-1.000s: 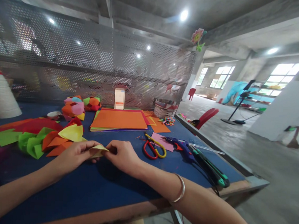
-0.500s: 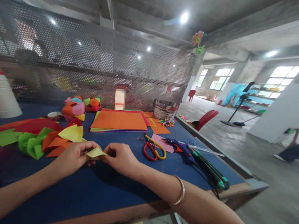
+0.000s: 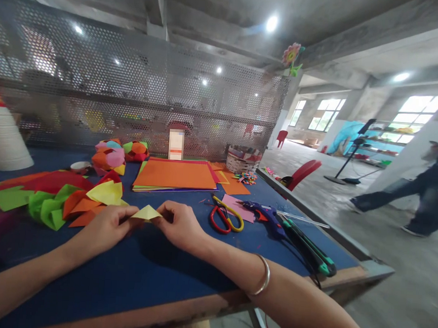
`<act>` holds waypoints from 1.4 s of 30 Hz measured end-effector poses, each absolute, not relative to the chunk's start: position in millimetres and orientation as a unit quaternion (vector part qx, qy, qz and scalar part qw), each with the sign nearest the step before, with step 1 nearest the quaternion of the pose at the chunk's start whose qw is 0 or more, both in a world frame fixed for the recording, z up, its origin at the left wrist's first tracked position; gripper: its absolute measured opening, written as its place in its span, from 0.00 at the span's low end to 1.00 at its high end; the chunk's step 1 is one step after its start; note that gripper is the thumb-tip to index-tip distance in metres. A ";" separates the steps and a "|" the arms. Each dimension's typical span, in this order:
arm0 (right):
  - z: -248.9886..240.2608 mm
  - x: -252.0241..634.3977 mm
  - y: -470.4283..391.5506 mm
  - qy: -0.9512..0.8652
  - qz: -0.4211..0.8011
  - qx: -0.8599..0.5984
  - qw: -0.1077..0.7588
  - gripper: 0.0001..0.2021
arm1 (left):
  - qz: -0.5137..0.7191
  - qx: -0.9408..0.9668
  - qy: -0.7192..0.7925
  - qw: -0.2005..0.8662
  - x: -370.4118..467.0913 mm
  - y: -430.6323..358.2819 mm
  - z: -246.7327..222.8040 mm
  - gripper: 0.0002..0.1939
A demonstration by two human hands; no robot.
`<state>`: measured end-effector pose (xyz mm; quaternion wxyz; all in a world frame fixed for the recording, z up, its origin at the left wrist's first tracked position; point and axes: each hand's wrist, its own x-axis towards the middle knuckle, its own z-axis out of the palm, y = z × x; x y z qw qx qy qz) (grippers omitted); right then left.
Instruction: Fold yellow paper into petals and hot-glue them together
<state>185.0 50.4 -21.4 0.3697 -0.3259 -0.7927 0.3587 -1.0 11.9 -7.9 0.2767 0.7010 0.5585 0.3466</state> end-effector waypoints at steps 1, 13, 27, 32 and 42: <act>-21.3 185.3 50.8 -0.793 0.360 -0.324 0.370 0.10 | 0.347 0.700 0.559 0.275 -0.8 11.5 -6.5 0.12; -17.4 188.0 55.0 -0.797 0.354 -0.335 0.357 0.07 | 0.349 0.667 0.578 0.316 -2.7 12.4 -1.9 0.12; -21.4 191.0 62.3 -0.761 0.426 -0.355 0.338 0.09 | 0.328 0.683 0.568 0.322 -7.4 15.1 -3.3 0.16; -20.2 191.8 63.4 -0.718 0.479 -0.345 0.370 0.12 | 0.355 0.691 0.524 0.348 -5.9 16.3 -5.8 0.15; -22.3 190.2 64.1 -0.711 0.499 -0.330 0.371 0.17 | 0.372 0.649 0.542 0.383 -5.1 16.8 -2.4 0.19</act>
